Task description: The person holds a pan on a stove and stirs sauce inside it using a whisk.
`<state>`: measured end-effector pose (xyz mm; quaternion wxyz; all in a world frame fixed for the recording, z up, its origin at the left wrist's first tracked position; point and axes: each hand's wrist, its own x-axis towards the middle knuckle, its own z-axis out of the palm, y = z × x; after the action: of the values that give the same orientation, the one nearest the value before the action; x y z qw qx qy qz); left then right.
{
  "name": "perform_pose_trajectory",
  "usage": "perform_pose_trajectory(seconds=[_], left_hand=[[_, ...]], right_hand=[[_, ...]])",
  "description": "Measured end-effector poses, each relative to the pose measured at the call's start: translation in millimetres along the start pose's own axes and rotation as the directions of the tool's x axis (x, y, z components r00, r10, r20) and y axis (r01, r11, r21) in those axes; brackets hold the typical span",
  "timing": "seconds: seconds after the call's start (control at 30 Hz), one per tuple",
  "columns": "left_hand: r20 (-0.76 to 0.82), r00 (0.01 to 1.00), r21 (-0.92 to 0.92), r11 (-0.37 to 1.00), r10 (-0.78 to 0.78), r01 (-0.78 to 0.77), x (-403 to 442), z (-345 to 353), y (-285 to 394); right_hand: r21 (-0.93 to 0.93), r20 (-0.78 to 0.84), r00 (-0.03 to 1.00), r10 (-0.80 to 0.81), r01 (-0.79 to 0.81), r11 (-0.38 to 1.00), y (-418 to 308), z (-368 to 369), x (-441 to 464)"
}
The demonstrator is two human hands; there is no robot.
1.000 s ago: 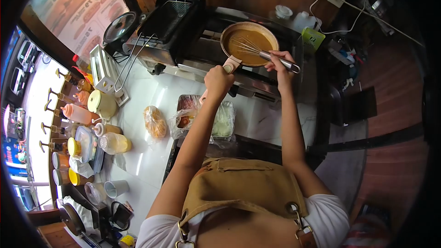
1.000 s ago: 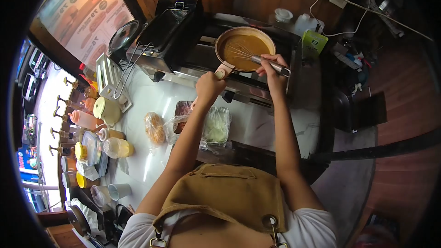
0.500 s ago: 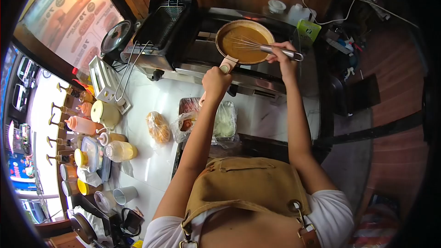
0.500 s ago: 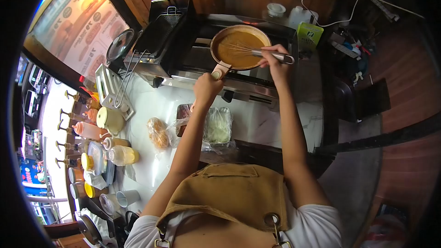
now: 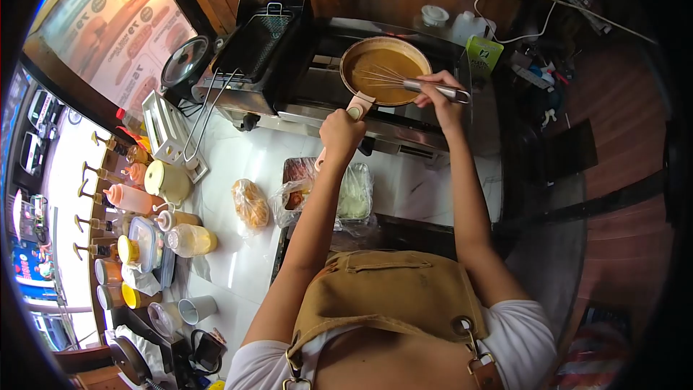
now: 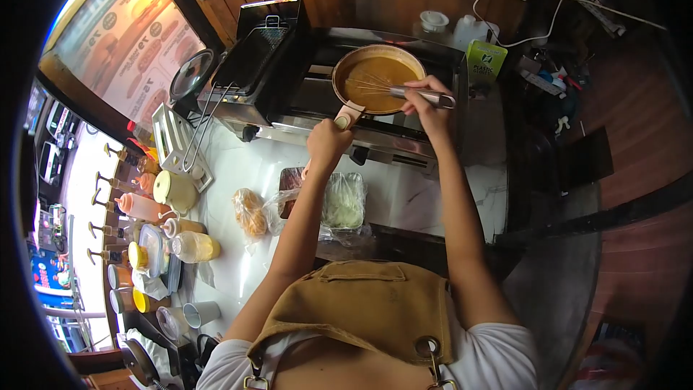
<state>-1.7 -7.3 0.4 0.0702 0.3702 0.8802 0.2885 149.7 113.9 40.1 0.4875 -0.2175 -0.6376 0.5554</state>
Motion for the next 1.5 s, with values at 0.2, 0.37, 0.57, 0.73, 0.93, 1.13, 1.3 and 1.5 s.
perform_pose_trajectory(seconds=[0.2,0.37,0.57,0.73,0.93,1.13,1.3,1.5], left_hand=[[0.011,1.000,0.003,1.000,-0.001,0.001,1,1,0],[0.016,1.000,0.015,1.000,0.003,-0.003,1,1,1],[-0.020,1.000,-0.003,1.000,0.004,-0.004,1,3,0],[-0.006,1.000,0.013,1.000,0.010,-0.009,3,6,-3],[-0.021,1.000,0.023,1.000,-0.002,0.003,0,3,1],[-0.009,1.000,0.028,1.000,0.015,-0.014,3,5,-3],[-0.002,1.000,0.060,0.998,0.010,-0.010,5,7,-5],[0.024,0.998,0.051,0.997,0.055,-0.056,3,3,-2]], right_hand=[[-0.191,-0.312,0.936,-0.163,0.106,0.976,0,-9,9],[-0.109,-0.128,0.967,-0.221,0.207,0.972,34,18,20],[-0.019,0.043,0.991,-0.124,0.125,0.992,12,15,-8],[-0.038,0.047,0.993,-0.106,0.108,0.993,8,13,-6],[-0.385,-0.047,0.874,-0.484,0.432,0.816,34,16,20],[-0.533,-0.189,0.834,-0.519,0.356,0.768,8,5,-9],[-0.235,-0.288,0.940,-0.185,0.118,0.965,-18,23,-45],[-0.240,-0.221,0.900,-0.375,0.322,0.916,28,36,-9]])
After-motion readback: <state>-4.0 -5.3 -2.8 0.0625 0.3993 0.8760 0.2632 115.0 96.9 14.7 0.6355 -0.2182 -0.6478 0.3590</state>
